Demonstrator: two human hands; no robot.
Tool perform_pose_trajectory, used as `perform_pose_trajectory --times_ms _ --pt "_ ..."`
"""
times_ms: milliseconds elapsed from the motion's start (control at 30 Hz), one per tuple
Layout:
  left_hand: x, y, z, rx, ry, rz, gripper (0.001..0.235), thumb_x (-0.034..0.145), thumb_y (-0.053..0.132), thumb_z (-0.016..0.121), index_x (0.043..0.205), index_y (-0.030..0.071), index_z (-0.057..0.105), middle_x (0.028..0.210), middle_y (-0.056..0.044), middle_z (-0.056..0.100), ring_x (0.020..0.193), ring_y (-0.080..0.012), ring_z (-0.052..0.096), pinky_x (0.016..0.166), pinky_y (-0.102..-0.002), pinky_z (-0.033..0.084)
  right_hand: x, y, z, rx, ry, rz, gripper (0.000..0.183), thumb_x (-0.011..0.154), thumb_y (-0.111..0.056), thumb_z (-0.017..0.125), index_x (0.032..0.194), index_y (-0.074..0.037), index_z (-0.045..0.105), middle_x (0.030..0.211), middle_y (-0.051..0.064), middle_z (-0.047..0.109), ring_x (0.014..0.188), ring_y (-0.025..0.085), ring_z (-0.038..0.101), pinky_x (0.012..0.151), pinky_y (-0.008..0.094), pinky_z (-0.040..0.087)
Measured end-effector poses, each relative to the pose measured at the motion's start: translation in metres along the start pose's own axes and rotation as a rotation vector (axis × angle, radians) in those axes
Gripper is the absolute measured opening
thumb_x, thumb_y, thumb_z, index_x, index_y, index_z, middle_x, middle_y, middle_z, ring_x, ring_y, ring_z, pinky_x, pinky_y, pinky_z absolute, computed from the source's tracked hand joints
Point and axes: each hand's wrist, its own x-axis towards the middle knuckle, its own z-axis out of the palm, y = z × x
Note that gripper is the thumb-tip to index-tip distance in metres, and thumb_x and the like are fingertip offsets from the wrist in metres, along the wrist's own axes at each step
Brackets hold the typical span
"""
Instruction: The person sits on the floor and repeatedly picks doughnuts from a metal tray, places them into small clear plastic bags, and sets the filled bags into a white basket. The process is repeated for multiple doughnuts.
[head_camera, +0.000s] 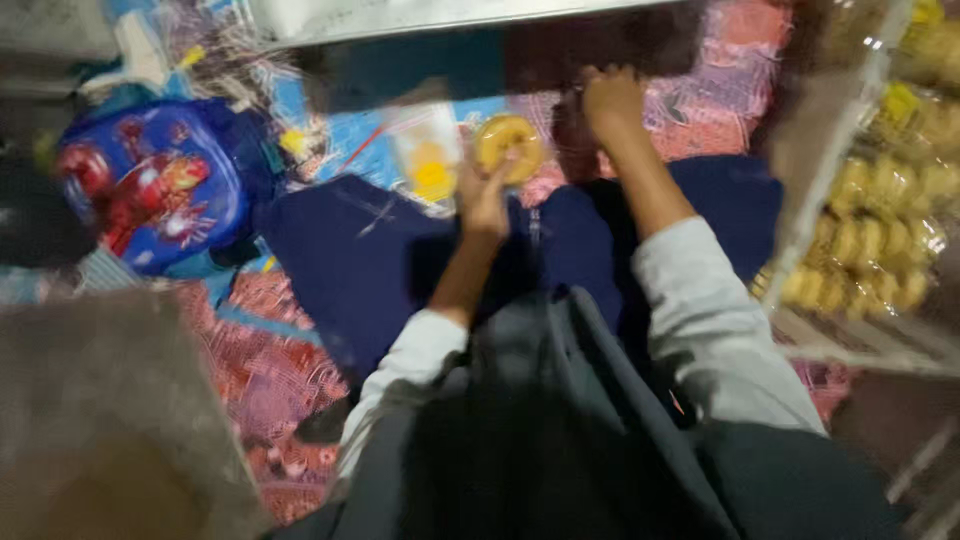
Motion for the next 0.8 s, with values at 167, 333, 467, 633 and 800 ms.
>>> perform_pose_trajectory --times_ms 167,333,467,633,800 --pt "-0.011 0.061 0.071 1.145 -0.567 0.892 0.047 0.085 0.014 0.087 0.125 0.004 0.066 0.129 -0.015 0.066 0.123 -0.0356 0.061 0.11 -0.044 0.046 -0.032 0.034 -0.043 0.873 -0.307 0.3 0.055 0.111 -0.046 0.047 0.142 -0.003 0.06 0.137 0.02 0.062 0.126 0.032 0.059 0.105 0.041 0.047" --pt "-0.042 0.015 0.097 1.001 -0.897 1.051 0.043 0.086 0.019 0.081 0.117 -0.002 0.061 0.118 -0.019 0.063 0.115 -0.0389 0.06 0.106 -0.052 0.046 -0.133 0.099 -0.093 1.607 -0.308 0.308 0.05 0.103 -0.027 0.064 0.147 -0.006 0.053 0.138 0.011 0.062 0.126 0.022 0.061 0.109 0.037 0.051" --pt "-0.003 0.002 0.02 1.643 -0.479 0.704 0.019 0.09 0.01 0.066 0.106 0.001 0.067 0.106 -0.02 0.07 0.105 -0.0374 0.064 0.098 -0.049 0.05 -0.222 0.217 -0.123 1.734 0.282 0.476 0.061 0.112 -0.049 0.056 0.156 -0.006 0.052 0.149 0.012 0.061 0.143 0.029 0.059 0.122 0.05 0.05" --pt "0.089 0.033 -0.104 1.661 0.11 0.78 0.043 0.075 0.004 0.059 0.117 -0.008 0.064 0.113 -0.027 0.063 0.104 -0.0472 0.06 0.084 -0.051 0.05 -0.268 0.271 -0.088 1.089 0.561 0.849 0.041 0.111 -0.034 0.055 0.139 -0.004 0.057 0.139 0.012 0.063 0.135 0.029 0.059 0.119 0.048 0.048" --pt "0.113 0.024 -0.137 1.731 0.102 0.354 0.014 0.089 0.004 0.057 0.1 0.003 0.066 0.114 -0.023 0.061 0.094 -0.0451 0.065 0.077 -0.054 0.052 -0.263 0.212 -0.106 0.311 0.746 0.622 0.023 0.109 -0.019 0.054 0.122 -0.002 0.061 0.129 0.013 0.065 0.126 0.028 0.059 0.115 0.046 0.045"
